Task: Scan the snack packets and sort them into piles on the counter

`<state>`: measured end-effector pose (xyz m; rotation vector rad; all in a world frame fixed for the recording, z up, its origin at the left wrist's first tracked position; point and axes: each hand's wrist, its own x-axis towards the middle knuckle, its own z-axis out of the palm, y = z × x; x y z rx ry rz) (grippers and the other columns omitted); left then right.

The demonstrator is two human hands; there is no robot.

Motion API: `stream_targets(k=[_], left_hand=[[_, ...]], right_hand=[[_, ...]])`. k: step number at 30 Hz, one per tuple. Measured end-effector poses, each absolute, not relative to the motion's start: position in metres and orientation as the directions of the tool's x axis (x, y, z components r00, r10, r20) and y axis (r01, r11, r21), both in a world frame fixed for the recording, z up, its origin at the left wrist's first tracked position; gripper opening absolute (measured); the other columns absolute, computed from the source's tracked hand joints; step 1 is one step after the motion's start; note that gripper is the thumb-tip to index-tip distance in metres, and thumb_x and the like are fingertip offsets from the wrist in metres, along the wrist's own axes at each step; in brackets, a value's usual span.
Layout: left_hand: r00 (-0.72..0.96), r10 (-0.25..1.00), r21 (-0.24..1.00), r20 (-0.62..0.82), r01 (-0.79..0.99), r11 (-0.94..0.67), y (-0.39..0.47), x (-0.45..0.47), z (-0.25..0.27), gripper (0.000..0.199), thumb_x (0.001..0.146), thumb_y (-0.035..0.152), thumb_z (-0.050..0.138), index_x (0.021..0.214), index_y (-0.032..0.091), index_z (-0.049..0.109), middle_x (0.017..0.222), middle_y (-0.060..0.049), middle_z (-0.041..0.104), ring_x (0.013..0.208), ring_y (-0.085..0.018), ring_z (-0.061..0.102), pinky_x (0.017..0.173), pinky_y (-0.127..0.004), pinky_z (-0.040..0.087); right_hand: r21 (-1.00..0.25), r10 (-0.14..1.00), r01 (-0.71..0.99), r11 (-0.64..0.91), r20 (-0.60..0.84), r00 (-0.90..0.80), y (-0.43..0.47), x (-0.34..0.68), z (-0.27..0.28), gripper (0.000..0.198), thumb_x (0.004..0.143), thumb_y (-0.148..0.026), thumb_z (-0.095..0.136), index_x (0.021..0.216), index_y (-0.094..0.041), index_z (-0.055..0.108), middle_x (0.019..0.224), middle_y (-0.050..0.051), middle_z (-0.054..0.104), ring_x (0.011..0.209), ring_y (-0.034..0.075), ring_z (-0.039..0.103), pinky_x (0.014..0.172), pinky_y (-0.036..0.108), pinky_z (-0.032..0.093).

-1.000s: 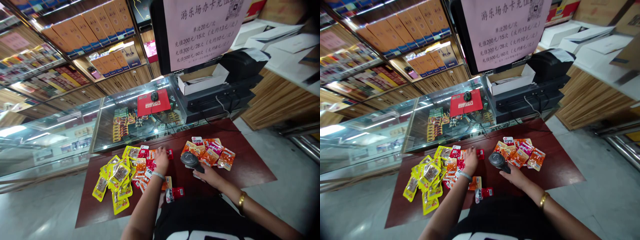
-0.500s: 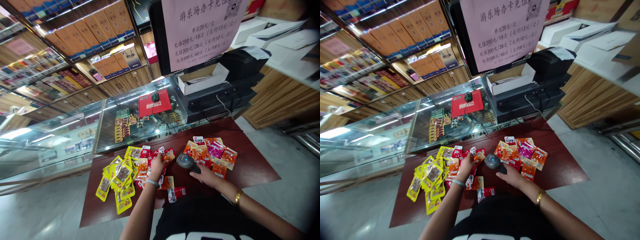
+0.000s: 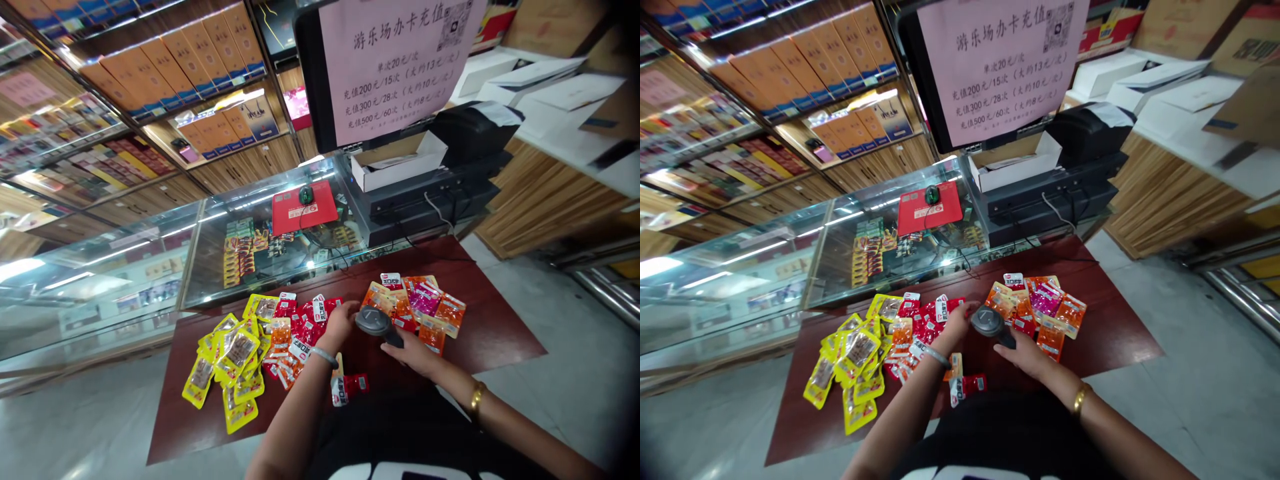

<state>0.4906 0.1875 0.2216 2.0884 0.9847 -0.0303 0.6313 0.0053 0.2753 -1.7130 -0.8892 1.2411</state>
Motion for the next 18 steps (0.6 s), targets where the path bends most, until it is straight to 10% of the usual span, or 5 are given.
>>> stream_targets(k=[7,18], left_hand=[[0.506,0.816,0.065,-0.281,0.858,-0.51,0.218,0.463,0.231,0.051,0.074,0.027,0.07,0.122,0.014,0.058,0.128,-0.019,0.056,0.122,-0.034,0.047,0.1,-0.046,0.036],[0.458,0.751,0.443,-0.475,0.862,-0.245,0.191,0.467,0.227,0.04,0.079,0.041,0.07,0.11,0.023,0.053,0.094,-0.003,0.07,0.084,-0.017,0.065,0.069,-0.023,0.04]], right_hand=[[-0.892,0.867,0.063,-0.447,-0.415,0.277,-0.002,0.629,0.272,0.052,0.077,-0.044,0.068,0.122,-0.019,0.064,0.116,0.01,0.072,0.109,0.032,0.065,0.099,0.048,0.048],[-0.908,0.878,0.069,-0.412,-0.376,0.296,0.003,0.631,0.274,0.052,0.077,-0.043,0.068,0.121,-0.017,0.063,0.113,0.012,0.072,0.105,0.032,0.066,0.095,0.046,0.049]])
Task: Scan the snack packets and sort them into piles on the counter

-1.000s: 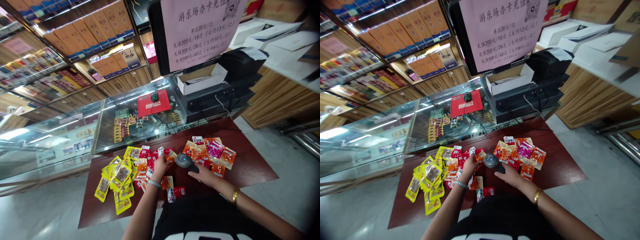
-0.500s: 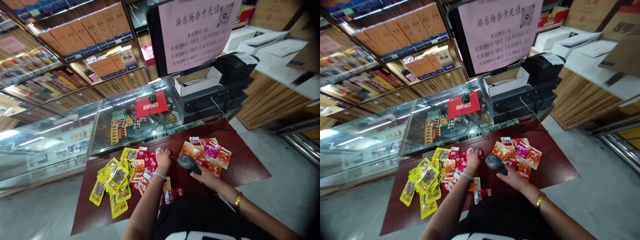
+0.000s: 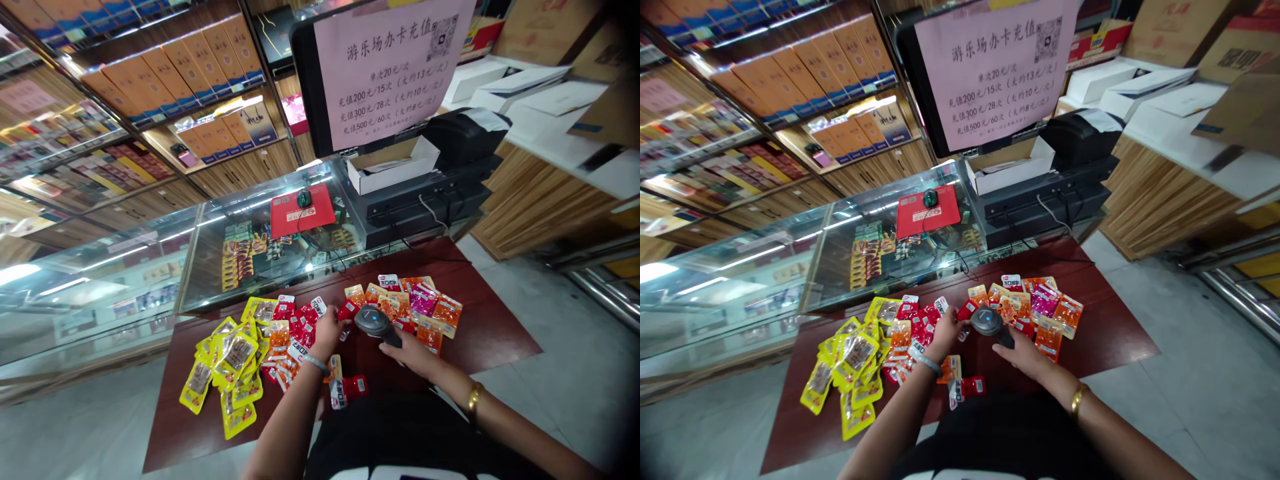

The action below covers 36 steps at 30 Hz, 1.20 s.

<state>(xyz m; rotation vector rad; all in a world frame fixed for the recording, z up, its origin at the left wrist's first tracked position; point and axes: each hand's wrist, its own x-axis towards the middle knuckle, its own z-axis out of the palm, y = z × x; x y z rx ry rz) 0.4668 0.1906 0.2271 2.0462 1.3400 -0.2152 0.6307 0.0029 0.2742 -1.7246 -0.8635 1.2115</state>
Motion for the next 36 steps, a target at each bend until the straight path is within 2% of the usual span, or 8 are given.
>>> stream_targets(k=[5,11,14,18,20,29,33,36], left_hand=[[0.456,0.76,0.478,-0.463,0.85,-0.219,0.185,0.475,0.223,0.038,0.078,0.031,0.07,0.109,0.016,0.057,0.102,-0.011,0.069,0.089,-0.02,0.066,0.072,-0.026,0.044],[0.715,0.571,0.866,-0.403,0.499,-0.014,0.165,0.499,0.221,0.03,0.081,0.017,0.062,0.111,0.015,0.059,0.112,-0.01,0.069,0.097,-0.017,0.066,0.085,-0.026,0.049],[0.671,0.589,0.744,-0.449,0.647,-0.17,0.153,0.472,0.225,0.034,0.078,0.022,0.068,0.11,0.017,0.06,0.108,-0.009,0.069,0.099,-0.021,0.064,0.09,-0.033,0.048],[0.578,0.687,0.271,-0.441,0.815,-0.512,0.135,0.41,0.232,0.056,0.063,0.026,0.081,0.115,0.018,0.06,0.121,-0.014,0.061,0.118,-0.032,0.051,0.101,-0.043,0.039],[0.576,0.689,0.159,-0.44,0.805,-0.571,0.125,0.387,0.233,0.063,0.066,0.026,0.078,0.125,0.02,0.056,0.131,-0.014,0.054,0.124,-0.033,0.045,0.104,-0.043,0.036],[0.75,0.485,0.305,-0.45,0.64,-0.706,0.093,0.375,0.224,0.049,0.081,0.035,0.063,0.128,0.027,0.054,0.139,-0.01,0.048,0.126,-0.03,0.042,0.108,-0.044,0.029],[0.661,0.614,0.243,-0.431,0.74,-0.627,0.102,0.384,0.22,0.028,0.086,0.029,0.056,0.113,0.023,0.06,0.127,-0.011,0.057,0.121,-0.028,0.047,0.103,-0.041,0.034],[0.51,0.744,0.216,-0.431,0.859,-0.464,0.121,0.399,0.22,0.034,0.082,0.034,0.064,0.111,0.017,0.057,0.112,-0.013,0.064,0.11,-0.027,0.056,0.094,-0.036,0.04]], right_hand=[[-0.906,0.869,0.039,-0.422,-0.391,0.303,0.001,0.632,0.279,0.044,0.077,-0.047,0.068,0.112,-0.021,0.067,0.088,0.006,0.075,0.086,0.028,0.068,0.078,0.04,0.054],[-0.893,0.866,0.076,-0.443,-0.405,0.293,-0.006,0.631,0.272,0.046,0.077,-0.051,0.066,0.112,-0.021,0.067,0.09,0.006,0.074,0.085,0.028,0.067,0.078,0.04,0.054],[-0.887,0.866,0.093,-0.452,-0.411,0.285,-0.008,0.629,0.271,0.046,0.077,-0.049,0.066,0.114,-0.021,0.066,0.096,0.006,0.074,0.088,0.029,0.067,0.081,0.042,0.053],[-0.886,0.877,0.114,-0.45,-0.414,0.243,-0.008,0.626,0.271,0.046,0.077,-0.046,0.066,0.114,-0.018,0.066,0.101,0.008,0.074,0.096,0.031,0.066,0.09,0.044,0.051],[-0.884,0.877,0.112,-0.455,-0.423,0.227,-0.008,0.625,0.27,0.047,0.076,-0.046,0.067,0.114,-0.017,0.065,0.105,0.009,0.074,0.101,0.032,0.066,0.094,0.046,0.049],[-0.902,0.904,0.117,-0.416,-0.396,0.16,-0.004,0.616,0.264,0.053,0.077,-0.044,0.068,0.12,-0.014,0.063,0.12,0.015,0.07,0.115,0.035,0.062,0.103,0.051,0.043],[-0.903,0.903,0.106,-0.416,-0.396,0.17,-0.006,0.615,0.266,0.054,0.076,-0.045,0.068,0.121,-0.015,0.063,0.122,0.015,0.07,0.116,0.035,0.061,0.104,0.052,0.043],[-0.893,0.894,0.122,-0.434,-0.41,0.18,-0.009,0.615,0.264,0.056,0.075,-0.047,0.068,0.121,-0.015,0.063,0.119,0.014,0.072,0.109,0.034,0.065,0.1,0.051,0.046]])
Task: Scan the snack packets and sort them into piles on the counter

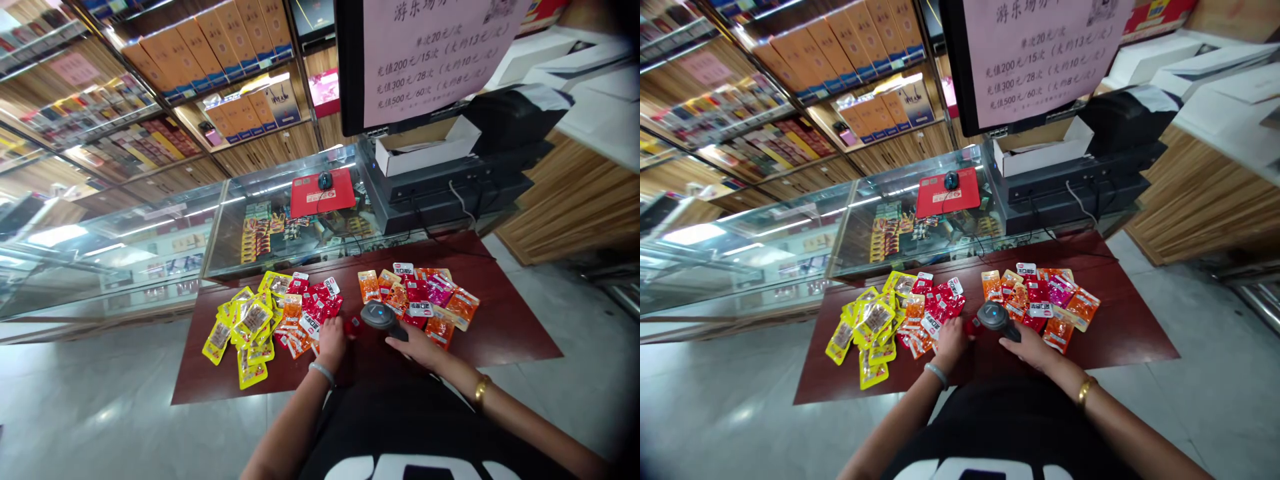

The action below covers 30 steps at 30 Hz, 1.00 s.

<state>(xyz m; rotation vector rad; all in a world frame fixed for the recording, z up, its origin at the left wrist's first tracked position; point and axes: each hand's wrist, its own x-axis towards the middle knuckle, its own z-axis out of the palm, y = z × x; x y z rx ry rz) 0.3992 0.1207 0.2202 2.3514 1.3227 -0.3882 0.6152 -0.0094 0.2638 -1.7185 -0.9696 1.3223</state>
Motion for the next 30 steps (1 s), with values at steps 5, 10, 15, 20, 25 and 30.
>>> stream_targets(k=[5,10,15,20,25,30], left_hand=[[0.384,0.782,0.336,-0.49,0.912,-0.237,0.142,0.42,0.225,0.053,0.081,0.045,0.067,0.124,0.02,0.049,0.107,-0.009,0.069,0.097,-0.022,0.065,0.079,-0.027,0.043],[0.396,0.774,0.404,-0.494,0.893,-0.199,0.145,0.42,0.223,0.058,0.078,0.046,0.07,0.126,0.018,0.05,0.111,-0.012,0.069,0.1,-0.024,0.066,0.077,-0.027,0.043],[0.371,0.79,0.473,-0.488,0.873,-0.117,0.145,0.429,0.215,0.053,0.076,0.04,0.071,0.12,0.016,0.055,0.105,-0.013,0.071,0.094,-0.025,0.068,0.074,-0.028,0.047],[0.575,0.679,0.787,-0.455,0.616,0.006,0.147,0.46,0.208,0.033,0.081,0.019,0.065,0.113,0.019,0.059,0.107,-0.007,0.071,0.094,-0.016,0.067,0.082,-0.026,0.05],[0.535,0.784,0.669,-0.314,0.711,-0.217,0.184,0.454,0.223,0.03,0.082,0.021,0.065,0.112,0.019,0.063,0.111,-0.009,0.069,0.106,-0.02,0.062,0.096,-0.033,0.045],[0.339,0.906,0.139,-0.253,0.94,-0.312,0.235,0.427,0.235,0.053,0.077,0.035,0.07,0.124,0.015,0.054,0.13,-0.016,0.055,0.123,-0.033,0.046,0.102,-0.045,0.036]], right_hand=[[-0.879,0.887,0.148,-0.454,-0.429,0.172,-0.011,0.616,0.267,0.056,0.074,-0.048,0.068,0.118,-0.015,0.065,0.113,0.012,0.074,0.105,0.034,0.067,0.095,0.05,0.049],[-0.874,0.887,0.166,-0.457,-0.435,0.156,-0.007,0.615,0.276,0.058,0.073,-0.049,0.067,0.119,-0.014,0.065,0.108,0.012,0.075,0.098,0.035,0.069,0.09,0.05,0.051],[-0.908,0.912,0.128,-0.4,-0.38,0.154,-0.006,0.613,0.271,0.056,0.074,-0.048,0.068,0.119,-0.016,0.066,0.115,0.012,0.073,0.107,0.035,0.066,0.098,0.05,0.047],[-0.891,0.889,0.108,-0.44,-0.417,0.188,-0.004,0.616,0.268,0.054,0.075,-0.049,0.067,0.118,-0.016,0.064,0.112,0.011,0.073,0.105,0.033,0.066,0.096,0.048,0.048],[-0.88,0.875,0.077,-0.469,-0.451,0.177,0.013,0.615,0.268,0.057,0.076,-0.048,0.066,0.121,-0.014,0.061,0.112,0.012,0.073,0.102,0.033,0.066,0.093,0.047,0.049],[-0.885,0.883,0.08,-0.458,-0.443,0.154,0.033,0.608,0.26,0.05,0.075,-0.047,0.068,0.114,-0.016,0.065,0.109,0.011,0.074,0.102,0.032,0.066,0.093,0.046,0.05]])
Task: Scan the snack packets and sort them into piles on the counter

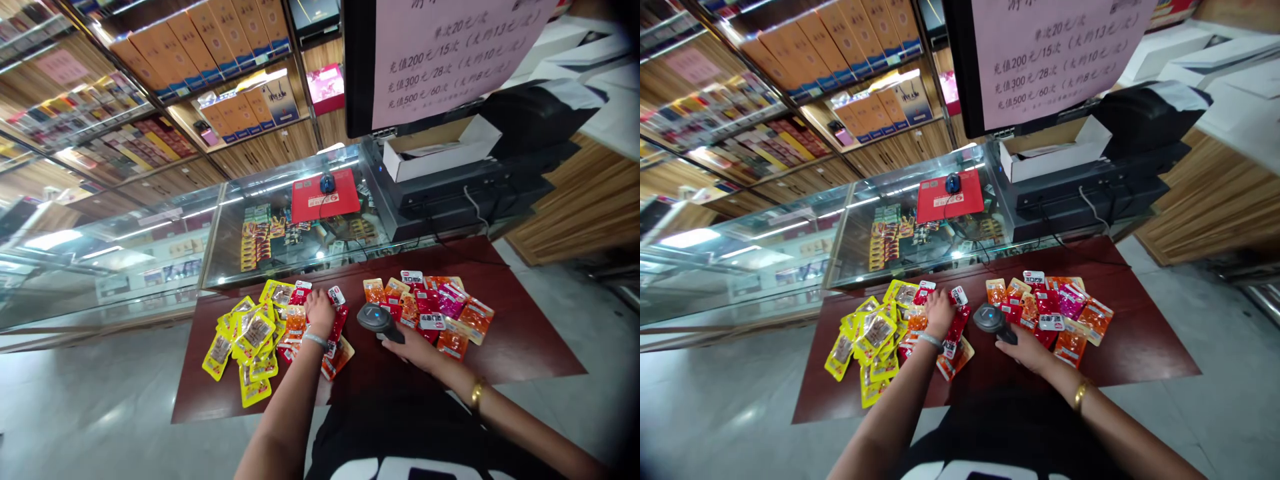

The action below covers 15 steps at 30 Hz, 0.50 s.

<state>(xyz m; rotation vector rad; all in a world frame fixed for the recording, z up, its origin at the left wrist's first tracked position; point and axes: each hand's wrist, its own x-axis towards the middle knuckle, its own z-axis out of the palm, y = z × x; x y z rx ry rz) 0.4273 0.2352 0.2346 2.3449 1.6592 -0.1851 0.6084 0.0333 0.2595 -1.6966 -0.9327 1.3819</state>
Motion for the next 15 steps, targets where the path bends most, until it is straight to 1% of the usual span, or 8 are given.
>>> stream_targets(k=[1,3,5,7,9,11,13,15], left_hand=[[0.332,0.897,0.088,-0.291,0.943,-0.321,0.243,0.425,0.234,0.051,0.077,0.037,0.07,0.121,0.016,0.055,0.13,-0.016,0.055,0.123,-0.033,0.045,0.101,-0.045,0.036],[0.342,0.871,0.037,-0.354,0.935,-0.352,0.255,0.423,0.231,0.046,0.076,0.041,0.071,0.112,0.016,0.058,0.127,-0.015,0.056,0.122,-0.032,0.046,0.1,-0.043,0.035],[0.364,0.855,0.042,-0.37,0.926,-0.376,0.264,0.423,0.229,0.042,0.075,0.041,0.072,0.106,0.016,0.058,0.12,-0.015,0.06,0.12,-0.031,0.048,0.1,-0.041,0.034],[0.367,0.852,0.095,-0.373,0.929,-0.358,0.269,0.424,0.227,0.042,0.076,0.039,0.071,0.108,0.016,0.056,0.109,-0.015,0.065,0.115,-0.03,0.054,0.099,-0.04,0.034],[0.337,0.851,0.209,-0.402,0.939,-0.273,0.27,0.426,0.226,0.041,0.08,0.037,0.068,0.112,0.016,0.055,0.1,-0.013,0.068,0.105,-0.027,0.061,0.094,-0.037,0.038],[0.322,0.843,0.406,-0.431,0.903,-0.137,0.268,0.43,0.222,0.033,0.086,0.035,0.061,0.113,0.017,0.055,0.1,-0.012,0.069,0.097,-0.024,0.064,0.087,-0.033,0.042],[0.346,0.828,0.628,-0.442,0.778,0.01,0.263,0.434,0.216,0.026,0.09,0.033,0.054,0.109,0.017,0.058,0.102,-0.011,0.07,0.093,-0.02,0.065,0.082,-0.029,0.045],[0.364,0.817,0.772,-0.447,0.618,0.147,0.256,0.439,0.209,0.025,0.09,0.033,0.053,0.104,0.015,0.062,0.1,-0.011,0.07,0.088,-0.019,0.065,0.08,-0.028,0.047]], right_hand=[[-0.882,0.882,0.088,-0.463,-0.448,0.145,0.036,0.608,0.258,0.048,0.075,-0.047,0.068,0.111,-0.016,0.066,0.106,0.01,0.075,0.101,0.032,0.067,0.092,0.045,0.05],[-0.874,0.877,0.098,-0.475,-0.461,0.136,0.041,0.607,0.255,0.045,0.075,-0.047,0.068,0.108,-0.017,0.067,0.102,0.009,0.075,0.098,0.032,0.067,0.09,0.044,0.051],[-0.869,0.87,0.091,-0.487,-0.474,0.133,0.044,0.608,0.254,0.044,0.075,-0.046,0.068,0.108,-0.017,0.067,0.101,0.008,0.075,0.098,0.031,0.067,0.09,0.044,0.051],[-0.857,0.858,0.081,-0.509,-0.496,0.138,0.046,0.611,0.253,0.045,0.074,-0.045,0.068,0.109,-0.017,0.066,0.1,0.008,0.075,0.097,0.032,0.067,0.09,0.045,0.051],[-0.852,0.851,0.075,-0.518,-0.505,0.145,0.047,0.613,0.255,0.044,0.074,-0.045,0.067,0.109,-0.017,0.066,0.101,0.008,0.075,0.097,0.032,0.067,0.091,0.046,0.051],[-0.856,0.853,0.069,-0.512,-0.498,0.153,0.049,0.615,0.257,0.044,0.075,-0.046,0.067,0.109,-0.018,0.067,0.104,0.008,0.075,0.099,0.033,0.067,0.093,0.046,0.05],[-0.865,0.862,0.065,-0.498,-0.486,0.141,0.05,0.616,0.26,0.045,0.075,-0.047,0.068,0.108,-0.017,0.067,0.106,0.009,0.075,0.101,0.033,0.066,0.094,0.047,0.049],[-0.873,0.871,0.05,-0.485,-0.476,0.123,0.049,0.615,0.262,0.046,0.075,-0.048,0.068,0.109,-0.017,0.067,0.108,0.01,0.075,0.103,0.034,0.066,0.096,0.047,0.049]])
